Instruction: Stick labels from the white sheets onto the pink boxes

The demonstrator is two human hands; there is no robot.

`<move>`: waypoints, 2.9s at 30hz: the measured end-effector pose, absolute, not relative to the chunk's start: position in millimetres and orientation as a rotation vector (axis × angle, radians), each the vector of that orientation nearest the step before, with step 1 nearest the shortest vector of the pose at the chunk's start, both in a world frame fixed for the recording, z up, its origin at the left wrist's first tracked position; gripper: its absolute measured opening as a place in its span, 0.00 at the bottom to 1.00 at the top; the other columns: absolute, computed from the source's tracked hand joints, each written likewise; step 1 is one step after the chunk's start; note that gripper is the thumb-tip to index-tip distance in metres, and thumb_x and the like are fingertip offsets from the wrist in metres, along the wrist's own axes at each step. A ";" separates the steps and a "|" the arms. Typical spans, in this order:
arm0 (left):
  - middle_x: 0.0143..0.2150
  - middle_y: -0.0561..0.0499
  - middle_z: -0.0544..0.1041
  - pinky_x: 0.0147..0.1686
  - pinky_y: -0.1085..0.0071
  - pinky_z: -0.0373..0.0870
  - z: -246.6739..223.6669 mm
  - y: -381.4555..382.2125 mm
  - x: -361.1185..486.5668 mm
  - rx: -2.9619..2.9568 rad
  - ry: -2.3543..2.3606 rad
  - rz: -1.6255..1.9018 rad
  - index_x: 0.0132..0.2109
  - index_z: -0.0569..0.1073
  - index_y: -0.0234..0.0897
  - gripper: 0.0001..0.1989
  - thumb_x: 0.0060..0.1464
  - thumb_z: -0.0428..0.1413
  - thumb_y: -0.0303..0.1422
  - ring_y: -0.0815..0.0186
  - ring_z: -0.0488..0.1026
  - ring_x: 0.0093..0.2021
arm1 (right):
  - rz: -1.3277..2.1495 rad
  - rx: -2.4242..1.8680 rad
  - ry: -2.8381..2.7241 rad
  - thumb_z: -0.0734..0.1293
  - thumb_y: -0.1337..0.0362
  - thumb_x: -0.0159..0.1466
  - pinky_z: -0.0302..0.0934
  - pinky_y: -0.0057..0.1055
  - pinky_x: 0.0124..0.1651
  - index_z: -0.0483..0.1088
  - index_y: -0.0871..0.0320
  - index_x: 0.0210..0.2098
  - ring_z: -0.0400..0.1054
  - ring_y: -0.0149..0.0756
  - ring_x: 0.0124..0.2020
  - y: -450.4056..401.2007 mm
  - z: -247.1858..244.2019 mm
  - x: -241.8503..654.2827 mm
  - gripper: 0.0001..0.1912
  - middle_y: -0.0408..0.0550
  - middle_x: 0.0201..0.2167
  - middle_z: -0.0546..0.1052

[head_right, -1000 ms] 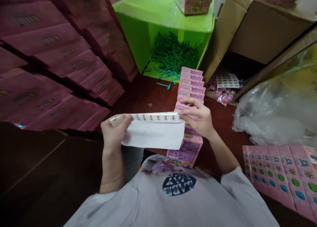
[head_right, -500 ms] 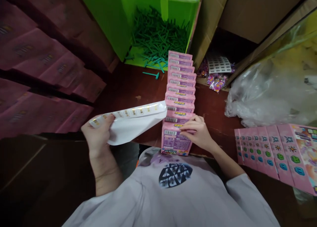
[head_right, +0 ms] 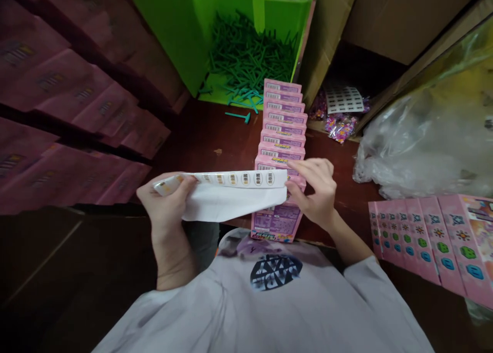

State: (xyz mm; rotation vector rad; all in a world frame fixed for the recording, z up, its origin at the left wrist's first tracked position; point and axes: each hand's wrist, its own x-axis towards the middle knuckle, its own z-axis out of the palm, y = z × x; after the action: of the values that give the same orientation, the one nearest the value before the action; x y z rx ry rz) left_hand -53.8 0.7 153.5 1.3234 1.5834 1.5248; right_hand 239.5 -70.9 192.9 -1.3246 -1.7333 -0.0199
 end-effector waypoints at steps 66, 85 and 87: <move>0.24 0.52 0.77 0.25 0.75 0.68 162.9 12.1 -24.9 1.424 1.450 1.541 0.26 0.78 0.34 0.07 0.39 0.67 0.33 0.70 0.73 0.24 | 0.712 -1.202 -1.672 0.74 0.71 0.55 0.69 0.30 0.36 0.79 0.55 0.26 0.75 0.34 0.30 -10.6 197.1 233.8 0.04 0.42 0.27 0.81; 0.23 0.54 0.75 0.25 0.73 0.65 133.7 27.3 -90.0 1.135 1.784 1.655 0.26 0.76 0.32 0.12 0.32 0.68 0.32 0.71 0.68 0.25 | 0.326 -1.400 -1.900 0.77 0.65 0.54 0.62 0.48 0.55 0.77 0.55 0.27 0.72 0.38 0.34 -5.4 183.1 264.8 0.05 0.42 0.28 0.80; 0.23 0.53 0.75 0.25 0.73 0.65 134.2 27.0 -86.8 1.156 1.774 1.638 0.27 0.76 0.31 0.12 0.34 0.68 0.33 0.70 0.69 0.25 | 0.293 -1.417 -1.948 0.76 0.64 0.55 0.61 0.50 0.58 0.77 0.55 0.28 0.72 0.39 0.34 -0.6 175.3 263.6 0.05 0.43 0.29 0.80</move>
State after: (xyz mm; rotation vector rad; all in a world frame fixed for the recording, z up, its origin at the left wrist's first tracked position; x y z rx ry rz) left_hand -86.8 27.0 134.2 1.1564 1.7738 1.6381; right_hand 263.6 -0.6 175.3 -1.4168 -1.9485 0.2935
